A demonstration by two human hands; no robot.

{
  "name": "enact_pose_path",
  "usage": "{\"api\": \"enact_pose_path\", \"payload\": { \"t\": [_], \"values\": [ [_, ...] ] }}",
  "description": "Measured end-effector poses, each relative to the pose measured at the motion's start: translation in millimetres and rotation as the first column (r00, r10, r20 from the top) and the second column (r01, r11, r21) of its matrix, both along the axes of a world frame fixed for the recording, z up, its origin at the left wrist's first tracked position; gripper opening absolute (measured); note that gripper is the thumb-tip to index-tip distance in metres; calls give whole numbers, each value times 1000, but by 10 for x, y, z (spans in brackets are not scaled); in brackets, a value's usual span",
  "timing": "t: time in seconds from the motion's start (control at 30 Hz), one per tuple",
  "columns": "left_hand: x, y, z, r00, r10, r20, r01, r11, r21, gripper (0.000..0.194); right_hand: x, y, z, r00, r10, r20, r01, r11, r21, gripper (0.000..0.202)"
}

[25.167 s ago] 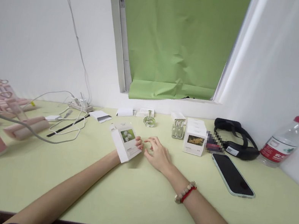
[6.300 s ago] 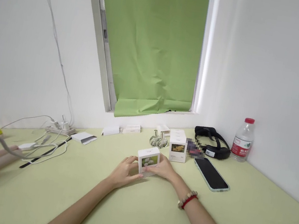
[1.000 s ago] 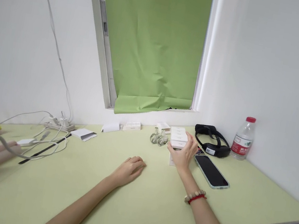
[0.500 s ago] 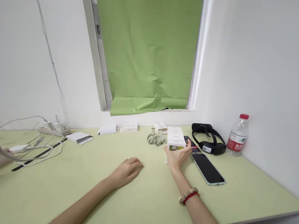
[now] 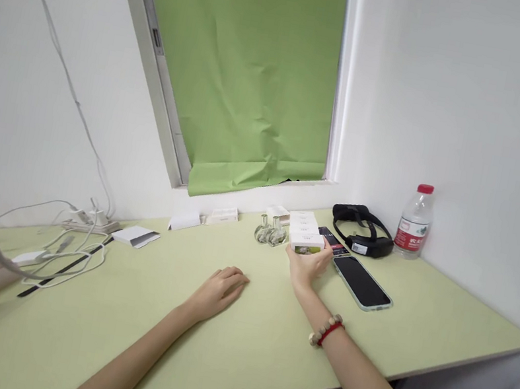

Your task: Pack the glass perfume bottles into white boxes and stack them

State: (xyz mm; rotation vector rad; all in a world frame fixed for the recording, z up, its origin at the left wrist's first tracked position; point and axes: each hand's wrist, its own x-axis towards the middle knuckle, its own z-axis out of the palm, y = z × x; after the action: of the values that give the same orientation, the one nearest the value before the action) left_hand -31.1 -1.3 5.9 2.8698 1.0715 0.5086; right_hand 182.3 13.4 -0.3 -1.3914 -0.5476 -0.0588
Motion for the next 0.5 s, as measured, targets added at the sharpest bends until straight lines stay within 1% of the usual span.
{"api": "enact_pose_path", "payload": {
  "t": [0.13,0.37,0.5],
  "values": [
    [0,7,-4,1000,-2,0,2,1000,-5,27,19,9,-2,999,1,52,-2,1000,10,70],
    [-4,16,-17,1000,-2,4,2,1000,-9,27,72,32,-11,999,39,32,-36,996,-76,79],
    [-4,15,-21,1000,-9,11,9,1000,-7,27,75,17,19,997,62,37,-60,997,-57,81]
  ]
}}
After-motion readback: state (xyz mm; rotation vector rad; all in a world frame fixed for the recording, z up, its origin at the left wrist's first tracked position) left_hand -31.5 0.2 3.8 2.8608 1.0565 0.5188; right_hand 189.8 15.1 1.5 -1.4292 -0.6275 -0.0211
